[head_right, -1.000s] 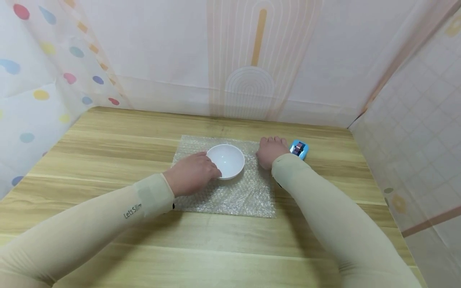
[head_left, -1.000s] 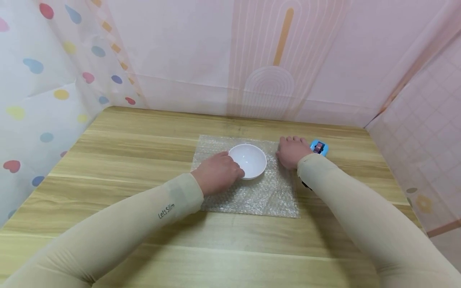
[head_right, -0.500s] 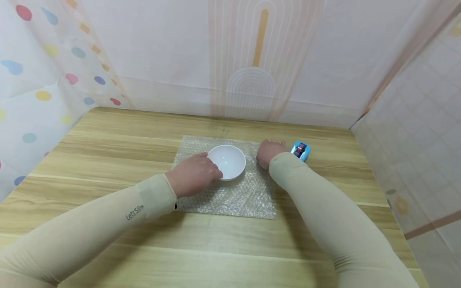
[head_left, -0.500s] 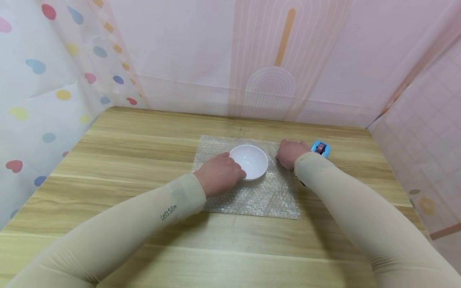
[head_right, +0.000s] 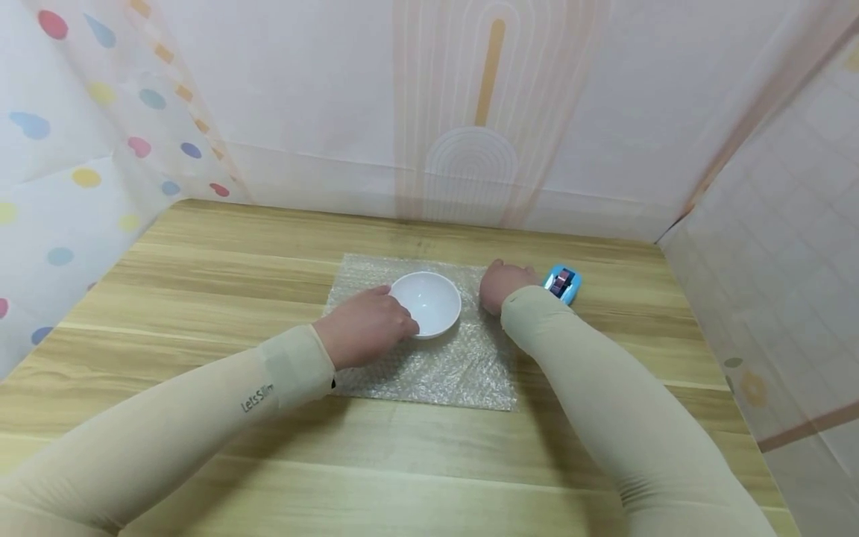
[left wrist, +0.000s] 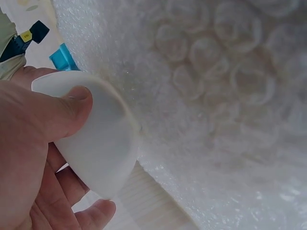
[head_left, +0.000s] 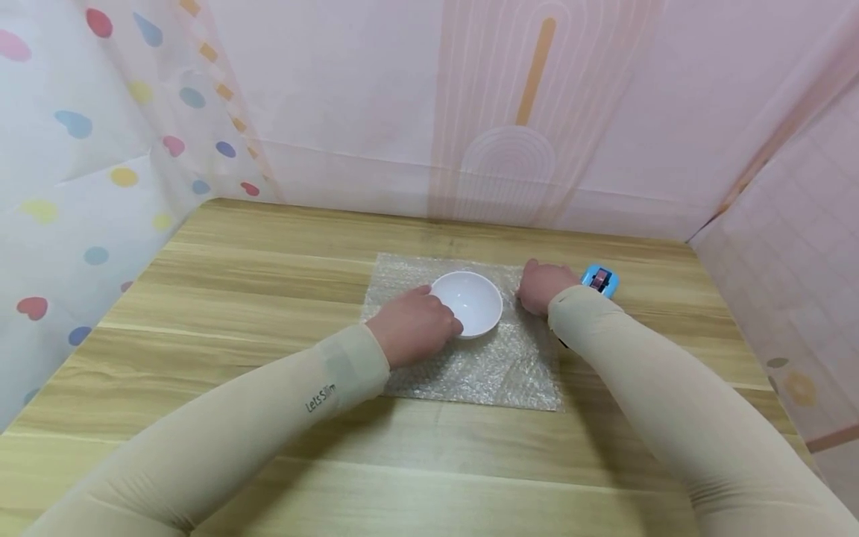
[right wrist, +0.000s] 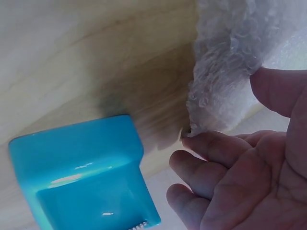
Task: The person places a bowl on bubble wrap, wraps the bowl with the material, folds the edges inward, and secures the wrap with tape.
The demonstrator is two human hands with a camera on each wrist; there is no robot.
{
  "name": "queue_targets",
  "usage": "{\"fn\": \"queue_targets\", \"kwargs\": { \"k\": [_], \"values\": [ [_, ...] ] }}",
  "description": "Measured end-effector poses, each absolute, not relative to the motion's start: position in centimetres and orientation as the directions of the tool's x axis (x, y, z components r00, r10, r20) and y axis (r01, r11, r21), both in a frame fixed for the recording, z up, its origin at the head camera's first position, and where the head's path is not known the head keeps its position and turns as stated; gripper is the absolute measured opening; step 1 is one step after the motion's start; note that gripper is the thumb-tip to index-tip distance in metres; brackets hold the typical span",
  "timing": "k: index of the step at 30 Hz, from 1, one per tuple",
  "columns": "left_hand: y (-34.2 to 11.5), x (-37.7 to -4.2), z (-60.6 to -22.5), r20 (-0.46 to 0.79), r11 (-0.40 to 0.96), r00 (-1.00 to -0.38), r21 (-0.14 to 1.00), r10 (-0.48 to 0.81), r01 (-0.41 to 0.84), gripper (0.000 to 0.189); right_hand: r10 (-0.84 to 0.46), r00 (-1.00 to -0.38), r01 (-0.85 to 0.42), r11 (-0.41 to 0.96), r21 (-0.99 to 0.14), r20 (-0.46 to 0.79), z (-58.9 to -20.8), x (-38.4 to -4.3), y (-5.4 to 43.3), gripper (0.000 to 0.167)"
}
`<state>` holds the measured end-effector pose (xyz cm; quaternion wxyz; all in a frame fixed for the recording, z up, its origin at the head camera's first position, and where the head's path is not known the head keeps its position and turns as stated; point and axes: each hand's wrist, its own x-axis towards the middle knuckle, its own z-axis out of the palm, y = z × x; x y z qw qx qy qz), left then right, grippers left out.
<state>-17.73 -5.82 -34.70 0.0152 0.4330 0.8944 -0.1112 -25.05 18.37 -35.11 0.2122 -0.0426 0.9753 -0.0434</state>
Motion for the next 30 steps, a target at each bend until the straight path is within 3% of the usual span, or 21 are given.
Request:
{"fn": "queue_targets", "kwargs": {
  "k": [6,12,16,30],
  "values": [
    [-5.71,-17.87,-34.75,-0.127,0.601,-0.625,-0.186,0.77,0.777,0.018,-0.097,-0.908,-0.045,0.99,-0.135,-0.407,-35.15,-25.04,18.49,0.063],
    [-5.63,-17.97,-34.75,-0.134,0.603,-0.628,-0.184,0.767,0.776,0.019,-0.182,-0.931,-0.152,0.982,-0.115,-0.318,-35.62,-25.38,18.7,0.038],
    [-5.59,-18.06,-34.79,-0.139,0.606,-0.63,-0.181,0.764,0.775,0.019,-0.211,-0.937,-0.182,0.975,-0.128,-0.28,-35.64,-25.44,18.66,0.031],
    [-5.4,-18.3,-34.95,-0.146,0.604,-0.632,-0.195,0.761,0.773,0.018,-0.283,-0.938,-0.254,0.954,-0.162,-0.2,-35.6,-25.32,18.6,0.045]
  ]
}}
